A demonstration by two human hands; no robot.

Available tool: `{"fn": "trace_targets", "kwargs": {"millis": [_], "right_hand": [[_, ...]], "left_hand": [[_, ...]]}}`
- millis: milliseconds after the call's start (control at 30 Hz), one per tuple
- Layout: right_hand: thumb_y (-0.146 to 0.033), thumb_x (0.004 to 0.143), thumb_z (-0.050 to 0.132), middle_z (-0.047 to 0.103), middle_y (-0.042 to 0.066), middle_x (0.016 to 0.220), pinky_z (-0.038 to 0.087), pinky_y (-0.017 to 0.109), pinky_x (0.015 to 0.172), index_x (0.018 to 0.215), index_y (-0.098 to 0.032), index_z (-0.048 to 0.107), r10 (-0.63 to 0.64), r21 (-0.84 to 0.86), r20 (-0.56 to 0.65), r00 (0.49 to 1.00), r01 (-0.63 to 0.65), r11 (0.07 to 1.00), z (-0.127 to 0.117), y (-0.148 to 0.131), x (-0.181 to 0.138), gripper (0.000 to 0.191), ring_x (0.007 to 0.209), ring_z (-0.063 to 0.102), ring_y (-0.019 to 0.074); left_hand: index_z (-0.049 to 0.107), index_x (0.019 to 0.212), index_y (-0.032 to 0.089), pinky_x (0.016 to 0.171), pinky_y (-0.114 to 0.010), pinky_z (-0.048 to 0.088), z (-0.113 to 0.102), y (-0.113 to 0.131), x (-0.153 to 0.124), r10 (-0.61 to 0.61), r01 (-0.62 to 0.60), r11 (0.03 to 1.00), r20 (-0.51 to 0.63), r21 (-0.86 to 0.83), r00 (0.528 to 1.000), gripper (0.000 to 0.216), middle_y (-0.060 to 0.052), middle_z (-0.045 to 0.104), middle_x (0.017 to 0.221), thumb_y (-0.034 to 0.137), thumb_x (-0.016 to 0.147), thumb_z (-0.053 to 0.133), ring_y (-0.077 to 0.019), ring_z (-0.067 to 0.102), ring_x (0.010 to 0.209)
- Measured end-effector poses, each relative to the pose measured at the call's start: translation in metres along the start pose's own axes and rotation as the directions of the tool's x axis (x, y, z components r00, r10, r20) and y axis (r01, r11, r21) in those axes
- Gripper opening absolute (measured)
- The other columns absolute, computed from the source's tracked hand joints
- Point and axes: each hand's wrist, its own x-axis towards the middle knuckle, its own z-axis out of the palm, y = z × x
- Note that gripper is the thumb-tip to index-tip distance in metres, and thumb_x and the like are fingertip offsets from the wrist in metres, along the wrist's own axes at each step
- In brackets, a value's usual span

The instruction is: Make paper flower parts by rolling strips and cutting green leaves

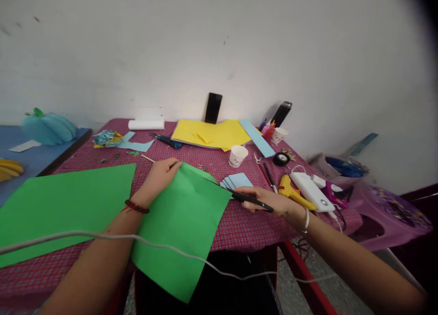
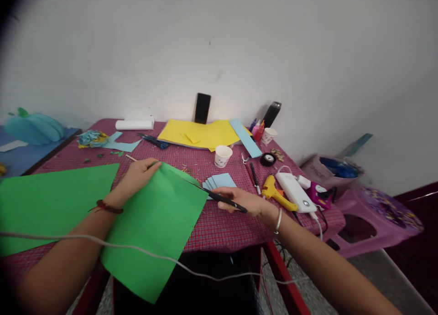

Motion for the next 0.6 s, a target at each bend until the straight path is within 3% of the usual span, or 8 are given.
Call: {"fn": "trace_targets", "kwargs": {"millis": [133,267,467,600], "right_hand": [[-0.056,0.084,0.058,0.049,-0.001,0.073,0.035,0.023,0.053,0.135,-0.013,0.048,0.014,0.126,0.0,1.0,-0.014,0.992,0.002,-0.001,0.007,0.067,0.06,0.04,0.0096],[-0.058,0.082,0.059,0.045,-0.004,0.066,0.033,0.022,0.051,0.135,-0.013,0.049,0.023,0.127,-0.014,1.0,-0.021,0.992,0.003,-0.001,0.015,0.071,0.058,0.039,0.0095],[-0.056,0.081,0.062,0.048,-0.001,0.074,0.03,0.021,0.049,0.135,-0.015,0.049,0.032,0.165,-0.043,0.999,-0.024,0.986,0.007,-0.002,0.023,0.069,0.057,0.037,0.0085],[-0.059,0.08,0.061,0.046,-0.002,0.068,0.029,0.021,0.048,0.133,-0.015,0.052,0.04,0.171,-0.059,0.997,-0.029,0.985,0.01,-0.006,0.024,0.07,0.056,0.035,0.0085]], "left_hand": [[0.059,0.073,0.018,0.061,-0.028,0.036,0.002,-0.002,0.0,0.014,-0.014,1.0,0.01,-0.006,1.0,0.03,-0.001,0.063,0.071,0.041,0.086,0.044,-0.0185,0.054,0.067],[0.059,0.072,0.018,0.061,-0.028,0.036,0.003,-0.003,0.001,0.018,-0.018,1.0,0.015,-0.004,1.0,0.03,-0.001,0.061,0.069,0.04,0.086,0.043,-0.0182,0.053,0.066],[0.059,0.073,0.018,0.062,-0.029,0.037,0.003,0.0,-0.001,0.019,-0.019,1.0,0.021,-0.006,1.0,0.03,-0.002,0.062,0.07,0.041,0.086,0.043,-0.0187,0.054,0.067],[0.06,0.074,0.018,0.062,-0.028,0.037,0.002,0.002,-0.001,0.021,-0.021,1.0,0.022,-0.01,1.0,0.031,-0.002,0.063,0.071,0.04,0.087,0.043,-0.0188,0.054,0.067]]}}
